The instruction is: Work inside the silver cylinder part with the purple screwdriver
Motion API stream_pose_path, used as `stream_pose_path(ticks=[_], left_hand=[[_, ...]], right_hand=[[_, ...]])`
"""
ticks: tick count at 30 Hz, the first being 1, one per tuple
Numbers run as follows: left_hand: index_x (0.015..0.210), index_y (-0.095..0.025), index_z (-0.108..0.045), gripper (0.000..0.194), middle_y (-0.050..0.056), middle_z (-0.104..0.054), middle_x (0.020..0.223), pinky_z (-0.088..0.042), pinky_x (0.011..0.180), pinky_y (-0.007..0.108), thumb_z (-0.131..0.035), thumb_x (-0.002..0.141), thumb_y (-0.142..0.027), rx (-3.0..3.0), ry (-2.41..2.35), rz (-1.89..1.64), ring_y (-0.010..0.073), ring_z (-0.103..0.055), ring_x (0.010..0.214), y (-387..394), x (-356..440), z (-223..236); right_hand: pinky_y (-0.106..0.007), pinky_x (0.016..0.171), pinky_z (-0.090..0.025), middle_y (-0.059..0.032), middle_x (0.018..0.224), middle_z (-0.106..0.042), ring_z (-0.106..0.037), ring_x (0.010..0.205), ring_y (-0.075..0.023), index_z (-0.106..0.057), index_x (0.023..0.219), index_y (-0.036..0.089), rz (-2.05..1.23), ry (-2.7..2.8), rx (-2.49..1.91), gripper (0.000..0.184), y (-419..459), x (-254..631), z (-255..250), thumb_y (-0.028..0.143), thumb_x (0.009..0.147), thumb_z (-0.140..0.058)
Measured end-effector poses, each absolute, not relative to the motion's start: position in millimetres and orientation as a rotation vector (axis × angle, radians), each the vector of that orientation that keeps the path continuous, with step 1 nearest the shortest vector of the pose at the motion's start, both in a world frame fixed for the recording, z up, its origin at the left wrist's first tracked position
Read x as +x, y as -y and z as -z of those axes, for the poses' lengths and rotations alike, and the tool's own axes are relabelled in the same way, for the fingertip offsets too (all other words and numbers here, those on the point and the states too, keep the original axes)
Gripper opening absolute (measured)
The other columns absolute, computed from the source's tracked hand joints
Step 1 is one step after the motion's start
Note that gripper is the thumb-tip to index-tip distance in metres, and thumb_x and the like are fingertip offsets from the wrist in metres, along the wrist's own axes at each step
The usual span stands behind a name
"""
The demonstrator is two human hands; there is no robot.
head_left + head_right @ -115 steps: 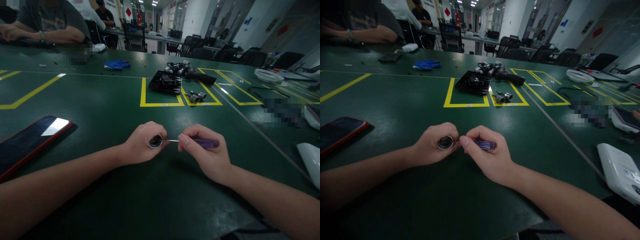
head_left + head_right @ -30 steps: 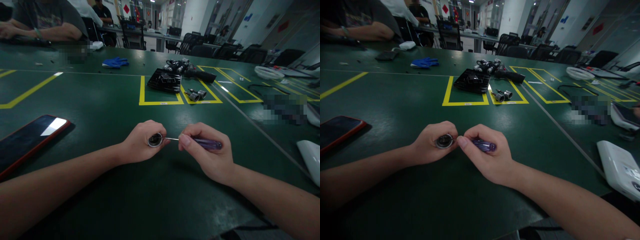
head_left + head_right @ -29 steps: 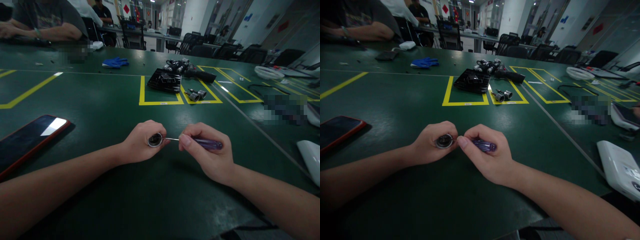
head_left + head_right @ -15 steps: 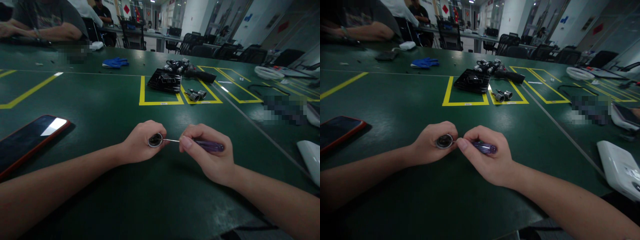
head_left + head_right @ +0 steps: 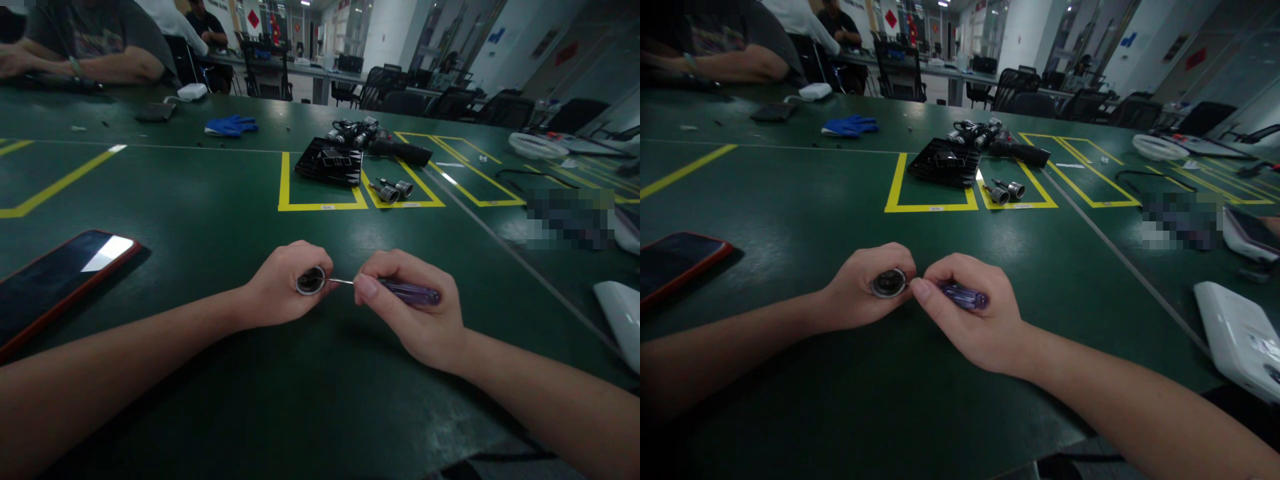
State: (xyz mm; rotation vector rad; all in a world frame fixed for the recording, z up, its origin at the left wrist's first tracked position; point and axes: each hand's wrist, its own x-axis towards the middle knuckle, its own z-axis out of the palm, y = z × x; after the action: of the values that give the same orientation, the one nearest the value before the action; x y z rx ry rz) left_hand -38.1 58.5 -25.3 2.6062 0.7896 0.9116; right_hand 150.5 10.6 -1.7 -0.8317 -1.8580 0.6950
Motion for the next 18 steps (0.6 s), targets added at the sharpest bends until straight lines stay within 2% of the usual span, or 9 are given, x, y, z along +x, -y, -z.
stream_pose_path(ticks=[7,12,18], left_hand=[[0.068,-0.015,-0.051,0.011,0.0,-0.058,0.064,-0.041,0.055,0.022,-0.055,0.077,-0.021,2.601,-0.786,-0.919,0.011,-0.054,0.059,-58,-38,26],[0.068,-0.015,-0.051,0.012,-0.001,-0.058,0.065,-0.041,0.057,0.021,-0.057,0.078,-0.019,2.576,-0.835,-0.883,0.0107,-0.054,0.06,-56,-37,23],[0.068,-0.015,-0.052,0.013,-0.001,-0.057,0.064,-0.041,0.057,0.022,-0.059,0.078,-0.019,2.583,-0.85,-0.842,0.0109,-0.053,0.06,-55,-36,22]], right_hand=[[-0.021,0.053,-0.043,0.002,0.064,-0.058,-0.053,0.057,-0.0074,-0.059,0.07,0.015,-0.716,1.865,-0.852,0.011,-11,151,1,0.019,0.081,-0.059],[-0.018,0.05,-0.043,0.0032,0.06,-0.059,-0.053,0.055,-0.0065,-0.059,0.069,0.016,-0.873,1.733,-0.929,0.013,-14,151,2,0.022,0.081,-0.06],[-0.021,0.055,-0.044,0.0033,0.062,-0.059,-0.055,0.058,-0.0085,-0.06,0.072,0.018,-1.053,1.582,-0.871,0.013,-20,152,13,0.027,0.081,-0.06]])
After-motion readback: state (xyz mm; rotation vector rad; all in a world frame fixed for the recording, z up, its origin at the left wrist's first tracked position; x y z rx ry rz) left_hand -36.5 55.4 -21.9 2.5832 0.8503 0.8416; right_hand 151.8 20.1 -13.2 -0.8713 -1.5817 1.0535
